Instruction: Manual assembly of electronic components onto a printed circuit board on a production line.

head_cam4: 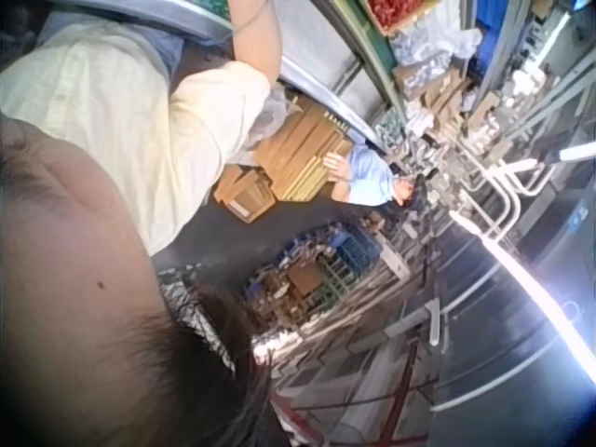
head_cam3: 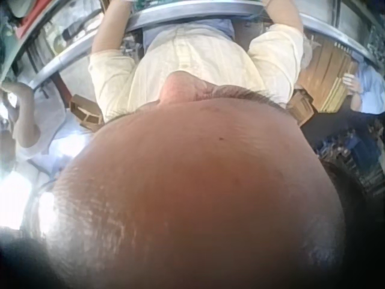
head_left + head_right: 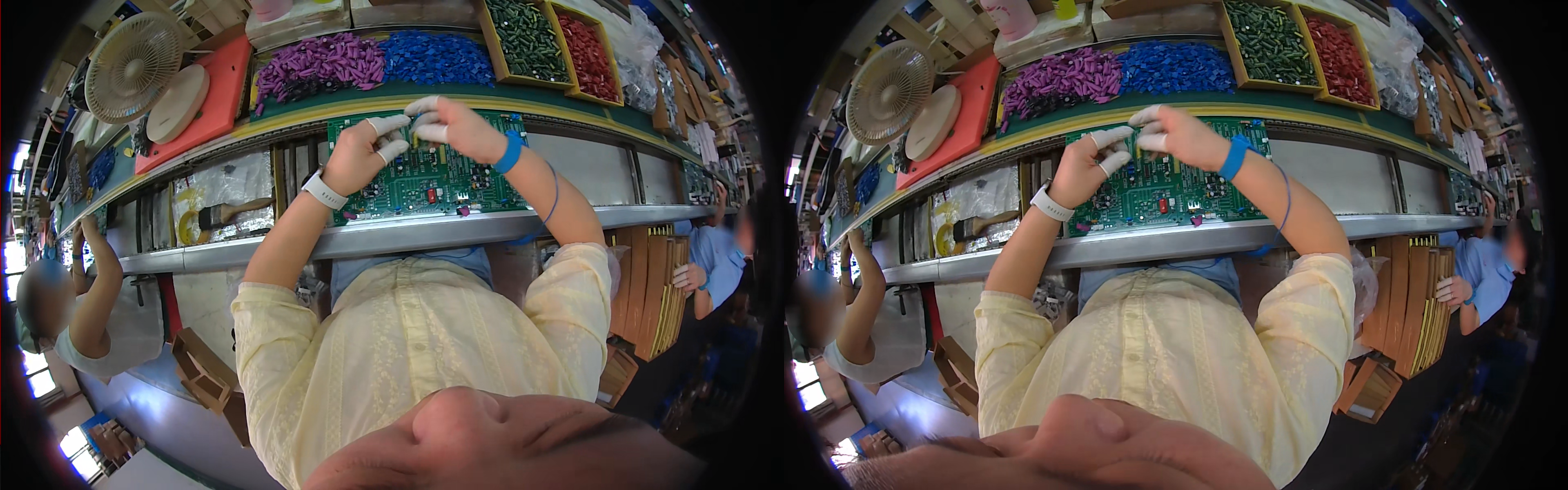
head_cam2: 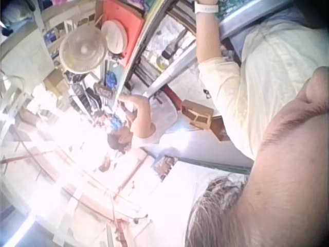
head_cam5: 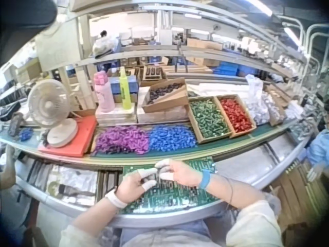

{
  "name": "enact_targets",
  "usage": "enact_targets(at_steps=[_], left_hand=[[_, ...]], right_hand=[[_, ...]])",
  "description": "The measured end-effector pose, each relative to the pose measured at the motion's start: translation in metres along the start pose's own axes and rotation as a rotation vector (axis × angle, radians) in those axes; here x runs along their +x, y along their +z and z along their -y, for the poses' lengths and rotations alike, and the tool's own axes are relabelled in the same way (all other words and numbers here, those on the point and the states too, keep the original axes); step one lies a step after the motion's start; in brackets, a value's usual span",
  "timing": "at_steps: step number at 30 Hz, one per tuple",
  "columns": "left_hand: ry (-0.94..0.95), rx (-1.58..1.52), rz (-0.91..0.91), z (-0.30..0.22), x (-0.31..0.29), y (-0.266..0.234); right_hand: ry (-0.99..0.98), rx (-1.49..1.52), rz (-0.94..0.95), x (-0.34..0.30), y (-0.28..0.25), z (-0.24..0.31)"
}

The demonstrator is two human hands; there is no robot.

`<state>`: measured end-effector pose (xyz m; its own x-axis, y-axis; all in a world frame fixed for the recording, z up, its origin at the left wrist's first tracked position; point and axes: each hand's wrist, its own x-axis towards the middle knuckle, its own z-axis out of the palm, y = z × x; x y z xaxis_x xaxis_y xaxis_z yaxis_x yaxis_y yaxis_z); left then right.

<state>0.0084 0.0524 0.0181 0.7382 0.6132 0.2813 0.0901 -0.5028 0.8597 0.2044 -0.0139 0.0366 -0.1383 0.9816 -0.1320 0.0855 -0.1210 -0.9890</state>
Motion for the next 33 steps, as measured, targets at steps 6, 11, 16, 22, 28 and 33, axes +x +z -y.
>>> enact_targets(at_steps=[6, 11, 16, 22, 28, 33], left_hand=[[-0.071, 0.064, 0.032, 0.006, -0.014, -0.004], [-0.207, 0.028, 0.016, 0.008, -0.027, -0.015], [-0.333, 0.17, 0.079, 0.011, -0.039, -0.026], [-0.159, 0.336, 0.106, 0.016, -0.047, -0.025], [-0.102, 0.373, 0.093, 0.022, -0.05, -0.017], [-0.1, 0.418, 0.085, 0.023, -0.05, -0.015]], right_hand=[[0.129, 0.138, -0.036, 0.01, 0.031, -0.009], [0.136, 0.081, 0.008, 0.014, 0.034, -0.014], [0.187, 0.106, -0.018, 0.009, 0.035, -0.009], [0.062, -0.209, 0.035, 0.002, 0.036, -0.015], [-0.262, -0.704, 0.079, 0.004, 0.034, -0.024], [-0.219, -0.75, 0.033, 0.0, 0.041, -0.022]])
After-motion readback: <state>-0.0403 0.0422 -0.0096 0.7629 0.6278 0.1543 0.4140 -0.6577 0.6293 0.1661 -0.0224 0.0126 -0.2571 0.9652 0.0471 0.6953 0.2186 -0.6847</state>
